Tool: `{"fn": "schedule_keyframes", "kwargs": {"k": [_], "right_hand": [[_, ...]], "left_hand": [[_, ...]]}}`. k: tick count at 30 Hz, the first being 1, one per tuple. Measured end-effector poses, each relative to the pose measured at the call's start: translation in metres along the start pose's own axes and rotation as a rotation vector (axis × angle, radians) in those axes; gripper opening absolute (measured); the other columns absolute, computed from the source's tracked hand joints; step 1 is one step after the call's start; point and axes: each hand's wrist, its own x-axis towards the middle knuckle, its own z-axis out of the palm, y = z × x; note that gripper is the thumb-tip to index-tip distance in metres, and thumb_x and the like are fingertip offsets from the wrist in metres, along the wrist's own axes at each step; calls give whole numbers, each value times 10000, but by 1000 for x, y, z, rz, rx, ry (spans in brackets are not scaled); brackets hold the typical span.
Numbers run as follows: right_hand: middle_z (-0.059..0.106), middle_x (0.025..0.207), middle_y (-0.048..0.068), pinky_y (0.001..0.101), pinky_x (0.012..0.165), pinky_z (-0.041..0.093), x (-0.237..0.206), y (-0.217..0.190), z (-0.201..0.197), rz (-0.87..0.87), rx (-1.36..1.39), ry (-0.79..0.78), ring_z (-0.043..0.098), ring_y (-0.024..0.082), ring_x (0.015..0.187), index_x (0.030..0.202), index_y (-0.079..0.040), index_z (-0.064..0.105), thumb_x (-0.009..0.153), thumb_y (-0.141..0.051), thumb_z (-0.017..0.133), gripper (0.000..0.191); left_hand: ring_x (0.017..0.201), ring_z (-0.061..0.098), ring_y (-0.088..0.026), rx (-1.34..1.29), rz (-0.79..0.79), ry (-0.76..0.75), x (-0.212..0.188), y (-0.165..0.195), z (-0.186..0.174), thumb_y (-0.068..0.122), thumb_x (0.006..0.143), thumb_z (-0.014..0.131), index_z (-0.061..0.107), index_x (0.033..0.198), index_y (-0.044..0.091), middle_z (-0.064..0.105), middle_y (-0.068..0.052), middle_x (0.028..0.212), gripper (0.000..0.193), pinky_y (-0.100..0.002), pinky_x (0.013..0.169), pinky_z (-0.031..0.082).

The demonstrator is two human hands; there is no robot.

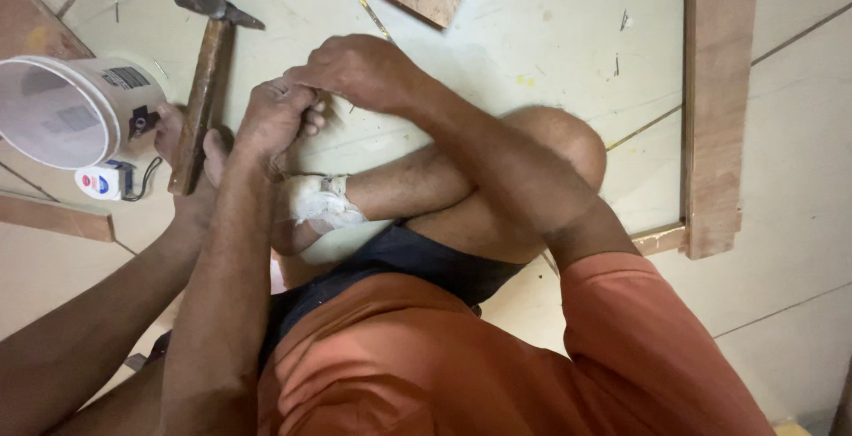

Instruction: The person sits on the floor assembling a wooden frame, hammering nails into thin wood strips using a hammer. They take nails from a bucket, position a strip against a plywood panel, and use a tape measure to measure the wood before continuing to nail.

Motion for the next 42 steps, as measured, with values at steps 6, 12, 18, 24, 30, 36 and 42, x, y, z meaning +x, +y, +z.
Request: {"fn": "schedule_keyframes", "kwargs": {"k": [6,12,18,24,30,36,42], "right_hand": [[761,1149,83,347,870,618,2,22,-37,279,377,439,747,232,1031,1184,-75,757,1044,-138,661,181],[752,871,66,353,702,580,1,41,-69,888,271,363,745,194,812,1020,-23,713,991,-223,718,202],[762,897,44,296,759,631,-5,51,-62,495,262,494,757,131,843,974,-31,719,962,-68,762,58],[748,905,35,306,802,621,-9,67,-52,420,338,440,752,128,864,958,-33,687,965,-20,805,119],[740,853,7,299,757,592,-9,61,-51,418,147,448,727,123,809,1008,-60,738,956,-42,829,107],[748,871,7,306,782,580,-7,59,-55,383,118,456,716,129,816,1079,-45,743,908,-15,836,197],[743,885,4,283,816,622,-6,59,-51,398,253,475,748,104,859,1099,-58,728,919,33,770,206]], "left_hand": [[681,645,-77,-56,182,129,-20,6,-16,121,1001,637,692,1062,-6,711,-29,869,151,-204,613,519],[702,652,-79,180,207,332,-41,-12,-50,135,983,652,710,1112,11,710,-39,880,188,-231,607,509],[733,667,-143,594,486,509,-51,-25,-89,143,1019,718,765,1055,27,732,-88,832,131,-304,746,532],[835,684,-208,573,600,560,-50,-39,-112,87,1029,717,735,1088,-3,716,-126,970,110,-337,771,546],[1025,648,-352,785,751,655,-43,-54,-120,37,940,743,690,1125,-32,643,-211,1139,205,-443,892,545],[1034,616,-443,974,553,572,-33,-63,-131,168,922,783,705,1189,-7,663,-240,1107,329,-521,908,495],[954,654,-406,1032,614,584,-45,-40,-108,265,984,752,736,1151,44,688,-200,996,278,-506,897,516]]}}
